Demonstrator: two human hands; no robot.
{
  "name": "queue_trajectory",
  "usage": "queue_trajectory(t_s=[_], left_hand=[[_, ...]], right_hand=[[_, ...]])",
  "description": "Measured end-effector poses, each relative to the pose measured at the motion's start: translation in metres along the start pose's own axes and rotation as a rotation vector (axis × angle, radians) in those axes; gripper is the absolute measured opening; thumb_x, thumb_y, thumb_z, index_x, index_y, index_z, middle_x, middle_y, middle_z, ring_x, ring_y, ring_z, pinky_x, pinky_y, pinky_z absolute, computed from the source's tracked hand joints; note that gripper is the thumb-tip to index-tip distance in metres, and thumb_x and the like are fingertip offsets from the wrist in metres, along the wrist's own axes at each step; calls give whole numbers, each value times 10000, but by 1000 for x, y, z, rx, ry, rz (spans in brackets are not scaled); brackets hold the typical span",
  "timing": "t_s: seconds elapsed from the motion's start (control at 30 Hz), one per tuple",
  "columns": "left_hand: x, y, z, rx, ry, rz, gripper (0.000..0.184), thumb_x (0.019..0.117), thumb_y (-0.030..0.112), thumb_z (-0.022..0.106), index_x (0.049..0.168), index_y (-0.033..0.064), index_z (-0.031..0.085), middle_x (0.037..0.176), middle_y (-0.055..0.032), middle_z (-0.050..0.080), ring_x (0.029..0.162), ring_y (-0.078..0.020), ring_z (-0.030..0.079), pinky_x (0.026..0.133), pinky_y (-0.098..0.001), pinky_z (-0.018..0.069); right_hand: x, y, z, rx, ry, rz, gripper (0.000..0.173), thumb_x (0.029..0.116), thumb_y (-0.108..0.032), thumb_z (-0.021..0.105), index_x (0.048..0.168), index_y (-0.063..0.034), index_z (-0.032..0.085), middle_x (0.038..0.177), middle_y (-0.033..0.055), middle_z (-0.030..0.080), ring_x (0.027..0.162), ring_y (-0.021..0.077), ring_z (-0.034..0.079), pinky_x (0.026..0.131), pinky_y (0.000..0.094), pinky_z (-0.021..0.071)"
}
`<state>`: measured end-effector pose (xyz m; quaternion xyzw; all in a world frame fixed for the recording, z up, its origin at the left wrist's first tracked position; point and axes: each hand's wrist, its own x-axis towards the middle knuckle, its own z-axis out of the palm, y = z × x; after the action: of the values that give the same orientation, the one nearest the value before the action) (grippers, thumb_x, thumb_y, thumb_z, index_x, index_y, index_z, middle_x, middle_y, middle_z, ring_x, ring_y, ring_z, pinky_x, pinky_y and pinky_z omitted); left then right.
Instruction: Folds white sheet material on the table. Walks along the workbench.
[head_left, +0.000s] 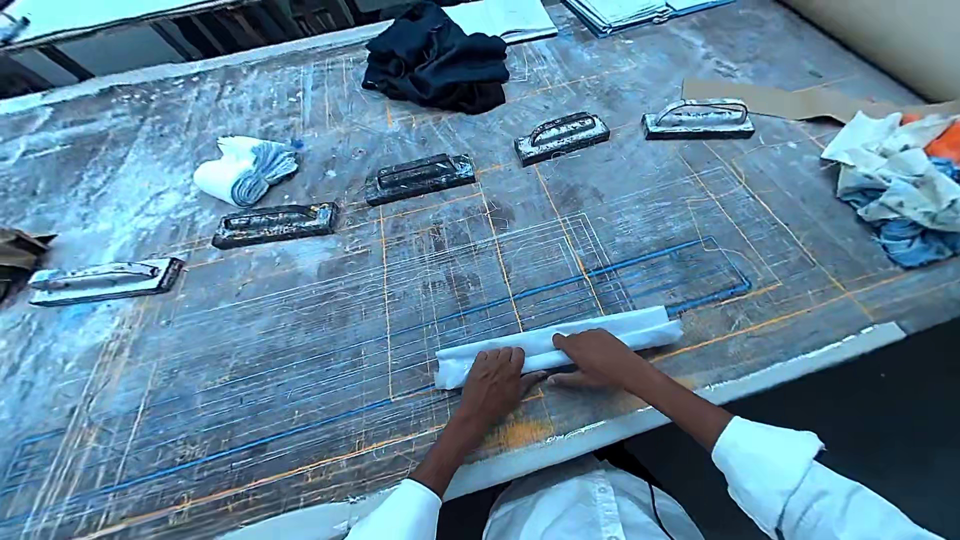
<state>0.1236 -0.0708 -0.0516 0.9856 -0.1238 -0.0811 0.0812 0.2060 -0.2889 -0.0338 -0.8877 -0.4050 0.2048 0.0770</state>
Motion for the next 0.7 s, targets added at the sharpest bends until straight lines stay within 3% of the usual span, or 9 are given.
queue_trajectory(t_s=[0.07, 0.1, 0.2, 0.23, 0.3, 0.4, 0.47, 0.57, 0.7], left_hand=[[7, 4, -14, -38, -175, -59, 616, 1018, 609, 484, 1068, 22, 666, 978, -170, 705, 967, -343, 697, 865, -507, 537], [9, 3, -18, -43, -214, -72, 615, 1015, 620, 477, 1052, 36, 666, 948, -158, 706, 937, -334, 703, 837, -504, 545], [20, -1, -31, -64, -297, -79, 601, 1012, 615, 493, 1085, 43, 663, 955, -153, 707, 940, -332, 703, 826, -515, 544], [16, -3, -28, -69, -257, -58, 584, 1003, 605, 524, 1079, 44, 668, 953, -148, 706, 931, -329, 702, 818, -514, 549], [0, -12, -9, -5, -6, 11, 561, 960, 599, 596, 1040, 52, 697, 931, -129, 694, 900, -310, 692, 802, -493, 560], [-23, -33, 9, 121, 270, -28, 572, 897, 610, 634, 1051, 65, 721, 987, -134, 688, 982, -333, 674, 909, -516, 533], [-30, -42, 12, 169, 320, -38, 565, 865, 590, 666, 979, 38, 708, 911, -144, 667, 905, -346, 668, 807, -504, 534], [-33, -46, 8, 183, 235, -34, 575, 872, 606, 663, 875, 32, 695, 762, -130, 665, 748, -328, 701, 678, -489, 570], [-26, -44, -13, 41, -44, -128, 597, 919, 624, 640, 906, 28, 675, 770, -141, 679, 745, -335, 710, 656, -512, 561]], right_hand=[[-7, 2, 8, -38, 99, -37, 593, 938, -588, 642, 1215, -64, 628, 995, 133, 668, 934, 332, 680, 749, 508, 552], [-10, 1, 12, -81, 163, -45, 552, 951, -554, 642, 1199, -62, 644, 1033, 138, 664, 977, 338, 667, 767, 502, 548], [-7, 10, 16, -199, 243, -74, 448, 1001, -473, 606, 1098, -40, 670, 969, 145, 672, 915, 334, 678, 739, 476, 545], [-7, 12, 17, -188, 207, -83, 412, 1014, -439, 599, 1090, -39, 660, 938, 145, 673, 880, 331, 687, 717, 466, 553], [-3, 13, 11, -114, 57, -79, 385, 1047, -415, 548, 1109, -45, 632, 929, 152, 675, 877, 339, 690, 733, 475, 550], [3, 18, -3, -46, -44, -112, 400, 1068, -433, 493, 1076, -55, 623, 869, 142, 668, 845, 332, 690, 746, 481, 541], [6, 22, -8, -14, -68, -150, 397, 1068, -428, 496, 1036, -53, 622, 826, 139, 659, 825, 335, 686, 741, 492, 532], [11, 28, -11, 7, -61, -222, 420, 1064, -442, 500, 975, -52, 627, 755, 123, 641, 769, 328, 681, 695, 490, 525], [15, 33, -19, 55, -80, -260, 464, 1064, -471, 487, 942, -50, 639, 706, 108, 615, 722, 310, 664, 667, 488, 514]])
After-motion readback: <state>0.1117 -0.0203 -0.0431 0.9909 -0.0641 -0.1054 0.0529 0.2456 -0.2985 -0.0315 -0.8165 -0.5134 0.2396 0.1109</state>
